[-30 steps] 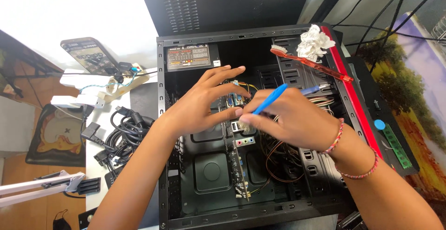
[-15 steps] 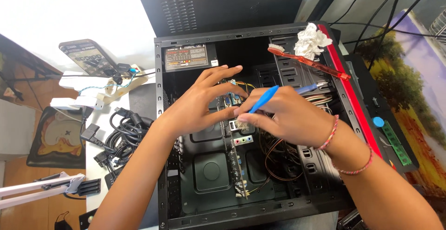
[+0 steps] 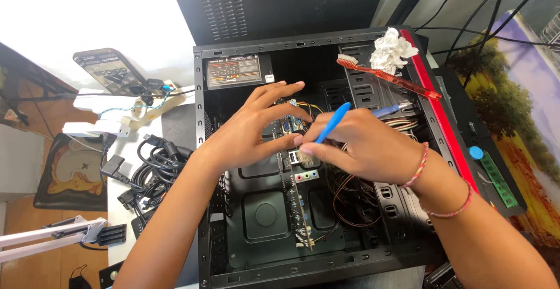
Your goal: The person brushes dust from the front I/O panel and interior of an open computer case using a toothbrush and a cleaning brush, then removes the motherboard from the case and works on it on their lap, unplugging cables and handling connectors before returning to brush the case interior and adjust cables.
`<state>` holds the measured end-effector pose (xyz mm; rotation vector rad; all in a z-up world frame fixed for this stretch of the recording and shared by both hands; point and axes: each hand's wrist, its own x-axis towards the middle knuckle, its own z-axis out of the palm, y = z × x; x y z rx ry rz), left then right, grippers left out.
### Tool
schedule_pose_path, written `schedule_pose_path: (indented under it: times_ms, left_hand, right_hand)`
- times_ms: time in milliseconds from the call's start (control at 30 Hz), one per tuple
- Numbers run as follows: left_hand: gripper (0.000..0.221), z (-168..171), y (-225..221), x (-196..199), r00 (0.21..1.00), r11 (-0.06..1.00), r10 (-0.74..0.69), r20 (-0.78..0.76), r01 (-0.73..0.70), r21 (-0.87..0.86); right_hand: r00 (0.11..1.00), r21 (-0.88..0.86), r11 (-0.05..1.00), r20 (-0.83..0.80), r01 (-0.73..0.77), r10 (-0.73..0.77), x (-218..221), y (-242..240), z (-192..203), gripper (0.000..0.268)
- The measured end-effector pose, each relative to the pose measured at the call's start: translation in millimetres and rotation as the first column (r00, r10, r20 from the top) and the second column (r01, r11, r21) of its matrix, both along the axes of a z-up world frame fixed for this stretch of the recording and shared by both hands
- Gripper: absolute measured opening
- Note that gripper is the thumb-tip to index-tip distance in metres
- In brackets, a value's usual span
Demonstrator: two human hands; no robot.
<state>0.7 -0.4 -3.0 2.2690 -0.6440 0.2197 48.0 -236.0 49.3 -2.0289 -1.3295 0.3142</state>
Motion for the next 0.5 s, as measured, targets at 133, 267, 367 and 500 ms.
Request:
schedule_pose_path:
  times_ms: [133,267,367,500]
  left_hand:
    - [0.037,2.2,0.5,-0.4,1.000,1.000,0.008,-0.027,-0.008,0.009]
    - [0.036,0.2,1.5,-0.2,1.000,1.000,-0.005,-0.014,0.005,-0.010]
    - [0.037,2.2,1.4,-0.6,1.000,1.000,-0.014,-0.015,0.014,-0.027]
    - [0.036,2.9,1.7,-0.8,1.000,0.999,-0.016,-0.016,0.016,-0.031]
  right_hand:
    - [0.996,0.050,0.998,0.080,0.026,-0.029,-9.0,3.9,-4.3,0.022]
    - [0.997,0.016,0.999,0.073,-0.028,0.027,-5.1,2.3,-2.7,0.022]
    - [0.997,0.035,0.999,0.072,-0.025,0.022,-6.6,2.4,-2.5,0.022]
    - [0.999,-0.056,0.998,0.007,-0.031,0.031,-1.8,0.6,-2.4,0.023]
